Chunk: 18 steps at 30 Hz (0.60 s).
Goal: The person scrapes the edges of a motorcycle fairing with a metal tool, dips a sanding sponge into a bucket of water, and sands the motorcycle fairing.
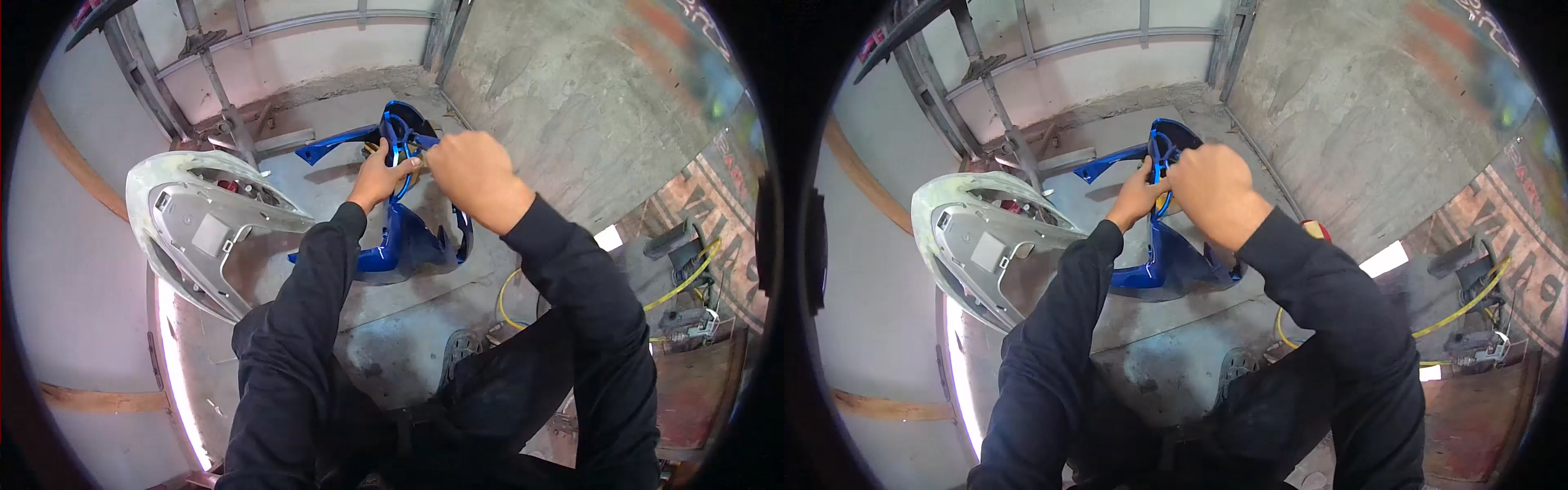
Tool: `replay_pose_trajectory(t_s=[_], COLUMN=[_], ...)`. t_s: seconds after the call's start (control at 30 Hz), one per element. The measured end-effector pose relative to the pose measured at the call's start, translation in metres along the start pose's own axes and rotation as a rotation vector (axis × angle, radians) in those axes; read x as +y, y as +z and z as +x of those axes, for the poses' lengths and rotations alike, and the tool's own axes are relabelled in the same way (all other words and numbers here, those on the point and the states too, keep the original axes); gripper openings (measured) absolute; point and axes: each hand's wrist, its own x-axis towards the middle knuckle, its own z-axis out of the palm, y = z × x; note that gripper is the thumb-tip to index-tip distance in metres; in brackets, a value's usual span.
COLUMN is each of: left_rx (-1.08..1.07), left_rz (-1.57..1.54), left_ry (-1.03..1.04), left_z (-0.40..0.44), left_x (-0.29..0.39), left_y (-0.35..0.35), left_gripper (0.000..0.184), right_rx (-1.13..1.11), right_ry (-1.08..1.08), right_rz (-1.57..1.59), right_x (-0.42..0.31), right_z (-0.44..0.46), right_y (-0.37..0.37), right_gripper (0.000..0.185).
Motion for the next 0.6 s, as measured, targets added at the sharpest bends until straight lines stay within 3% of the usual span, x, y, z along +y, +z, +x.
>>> replay_pose_trajectory(t_s=[0.1, 0.37, 0.5, 0.6], left_rx=[-0.003, 0.016, 0.025, -0.017], left_rz=[-0.016, 0.054, 0.024, 0.095], left_ry=[-0.008, -0.003, 0.008, -0.018], left_z=[-0.002, -0.001, -0.001, -0.003], left_x=[0.009, 0.002, 0.003, 0.014], left_y=[-0.001, 0.002, -0.002, 0.003], left_gripper=[0.112, 0.112, 0.112, 0.109], right_rx=[-0.056, 0.029, -0.032, 0.021], right_ry=[0.119, 0.112, 0.122, 0.122], right_rz=[0.018, 0.007, 0.019, 0.014], right_x=[-0.004, 0.0, 0.0, -0.007], right_z=[-0.008, -0.008, -0.017, -0.016], right_y=[0.007, 0.015, -0.011, 0.017], right_gripper=[0.014, 0.011, 0.013, 0.011])
